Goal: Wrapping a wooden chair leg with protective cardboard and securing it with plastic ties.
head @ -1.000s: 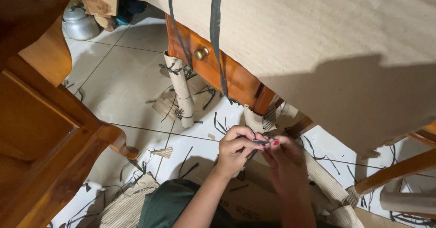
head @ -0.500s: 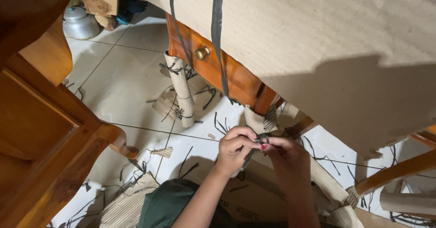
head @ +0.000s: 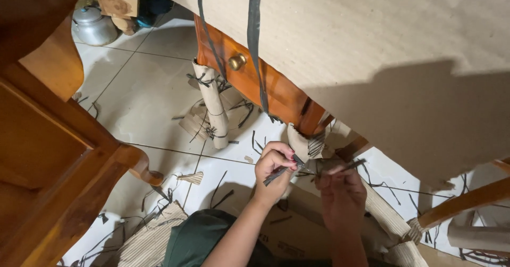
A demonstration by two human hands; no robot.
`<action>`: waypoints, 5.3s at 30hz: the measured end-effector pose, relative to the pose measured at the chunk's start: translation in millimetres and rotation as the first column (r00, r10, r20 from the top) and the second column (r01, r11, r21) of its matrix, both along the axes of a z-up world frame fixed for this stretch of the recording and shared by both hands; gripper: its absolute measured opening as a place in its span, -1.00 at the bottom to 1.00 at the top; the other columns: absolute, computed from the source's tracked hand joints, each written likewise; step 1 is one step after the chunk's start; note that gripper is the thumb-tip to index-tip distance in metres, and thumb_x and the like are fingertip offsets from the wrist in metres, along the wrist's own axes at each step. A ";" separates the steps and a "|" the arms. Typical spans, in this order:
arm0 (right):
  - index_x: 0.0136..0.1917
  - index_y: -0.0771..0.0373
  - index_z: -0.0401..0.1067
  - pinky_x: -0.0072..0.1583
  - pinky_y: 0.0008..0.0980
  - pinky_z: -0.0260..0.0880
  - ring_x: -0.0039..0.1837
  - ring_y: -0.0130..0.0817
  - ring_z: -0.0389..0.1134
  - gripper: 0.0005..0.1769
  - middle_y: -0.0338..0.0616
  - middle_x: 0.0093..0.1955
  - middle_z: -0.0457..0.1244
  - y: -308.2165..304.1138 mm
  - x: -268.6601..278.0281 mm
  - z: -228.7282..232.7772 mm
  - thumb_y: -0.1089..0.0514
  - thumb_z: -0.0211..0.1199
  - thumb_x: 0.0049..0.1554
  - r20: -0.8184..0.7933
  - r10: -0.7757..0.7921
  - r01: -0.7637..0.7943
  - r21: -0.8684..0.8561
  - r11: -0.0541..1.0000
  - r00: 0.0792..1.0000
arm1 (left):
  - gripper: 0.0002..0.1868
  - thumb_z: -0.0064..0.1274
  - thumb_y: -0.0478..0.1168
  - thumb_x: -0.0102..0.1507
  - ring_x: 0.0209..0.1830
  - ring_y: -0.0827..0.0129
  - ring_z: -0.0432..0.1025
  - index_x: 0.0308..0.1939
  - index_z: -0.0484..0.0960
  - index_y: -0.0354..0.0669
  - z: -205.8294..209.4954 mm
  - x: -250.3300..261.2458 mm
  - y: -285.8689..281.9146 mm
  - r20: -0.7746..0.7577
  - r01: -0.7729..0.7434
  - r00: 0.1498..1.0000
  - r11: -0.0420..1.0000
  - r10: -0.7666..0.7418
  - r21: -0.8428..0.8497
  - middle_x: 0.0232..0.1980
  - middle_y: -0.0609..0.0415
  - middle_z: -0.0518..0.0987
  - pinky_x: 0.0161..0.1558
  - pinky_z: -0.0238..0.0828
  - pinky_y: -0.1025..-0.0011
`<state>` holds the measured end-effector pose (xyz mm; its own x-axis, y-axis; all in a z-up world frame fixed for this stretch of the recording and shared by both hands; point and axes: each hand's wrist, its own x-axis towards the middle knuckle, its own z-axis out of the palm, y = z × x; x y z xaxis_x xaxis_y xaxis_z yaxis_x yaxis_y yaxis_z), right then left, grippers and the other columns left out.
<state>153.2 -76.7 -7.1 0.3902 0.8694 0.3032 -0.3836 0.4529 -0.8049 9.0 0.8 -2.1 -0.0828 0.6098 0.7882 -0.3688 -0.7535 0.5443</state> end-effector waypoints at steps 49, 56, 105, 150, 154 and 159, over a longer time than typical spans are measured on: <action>-0.15 0.13 0.52 -0.09 -0.19 0.40 -0.30 -0.11 0.36 -0.82 -0.05 -0.46 0.29 67.3 -43.6 -26.3 0.22 0.13 0.25 0.619 -0.537 0.675 0.014 0.738 0.573 | -0.81 0.15 -0.34 0.31 -0.45 0.30 0.61 -0.39 0.77 -0.11 44.5 -11.8 4.4 -0.080 -0.272 0.947 0.908 0.311 0.319 -0.33 0.14 0.75 -0.29 0.59 0.46; -0.17 0.16 0.51 -0.05 -0.11 0.38 -0.30 -0.07 0.31 -0.80 0.07 -0.41 0.30 69.3 -36.9 -40.3 0.15 0.14 0.26 0.598 -0.489 0.667 -0.106 0.737 0.635 | -0.87 0.35 -0.38 0.14 -0.64 0.31 0.42 -0.38 0.66 -0.21 53.0 -20.0 4.5 -0.159 -0.150 0.970 0.967 0.185 0.207 -0.38 0.08 0.73 -0.48 0.46 0.45; 0.02 0.30 0.55 0.05 -0.42 0.52 -0.02 -0.31 0.44 -0.83 -0.11 0.01 0.37 25.3 -20.5 40.9 0.44 0.20 0.22 0.736 -0.626 0.135 0.614 0.778 0.258 | -0.83 0.14 -0.37 0.33 -0.06 0.20 0.55 -0.03 0.59 -0.40 50.9 -31.5 1.1 -0.382 -0.195 0.879 0.946 0.287 0.261 -0.05 -0.12 0.54 0.02 0.61 0.40; -0.08 0.12 0.65 -0.04 -0.43 0.43 -0.06 -0.41 0.48 -0.86 -0.26 -0.08 0.46 7.2 -23.8 69.5 0.16 0.30 0.11 0.911 -0.180 0.294 0.069 0.953 0.371 | -0.75 0.26 -0.35 0.28 -0.25 0.33 0.53 -0.16 0.43 -0.15 62.0 -73.3 -8.3 -0.472 -0.232 0.738 0.838 0.482 0.493 -0.22 0.10 0.64 0.02 0.46 0.26; -0.09 0.06 0.63 0.02 -0.35 0.39 0.00 -0.36 0.45 -0.82 -0.29 -0.06 0.43 8.4 -15.4 52.3 0.12 0.20 0.22 0.931 -0.307 0.402 0.210 0.891 0.196 | -0.68 0.25 -0.42 0.28 -0.30 0.33 0.51 -0.27 0.36 -0.08 61.8 -80.3 -8.1 -0.520 -0.214 0.727 0.867 0.449 0.449 -0.27 0.14 0.62 0.04 0.45 0.26; -0.15 0.21 0.58 -0.12 -0.37 0.48 -0.04 -0.27 0.48 -0.73 -0.16 -0.13 0.43 21.2 -4.4 46.3 0.46 0.11 0.16 0.833 -0.536 0.356 0.465 0.811 0.132 | -0.56 0.04 -0.65 0.18 -0.37 0.27 0.38 -0.43 0.15 -0.12 68.7 -82.7 -5.2 -0.511 -0.191 0.751 0.879 0.417 0.436 -0.33 0.06 0.54 0.01 0.34 0.27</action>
<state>148.8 -55.5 39.1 0.0804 0.5666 0.8201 0.8550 0.3838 -0.3490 -73.7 -4.4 66.6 0.3191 0.3205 0.8919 0.2109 -0.9415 0.2629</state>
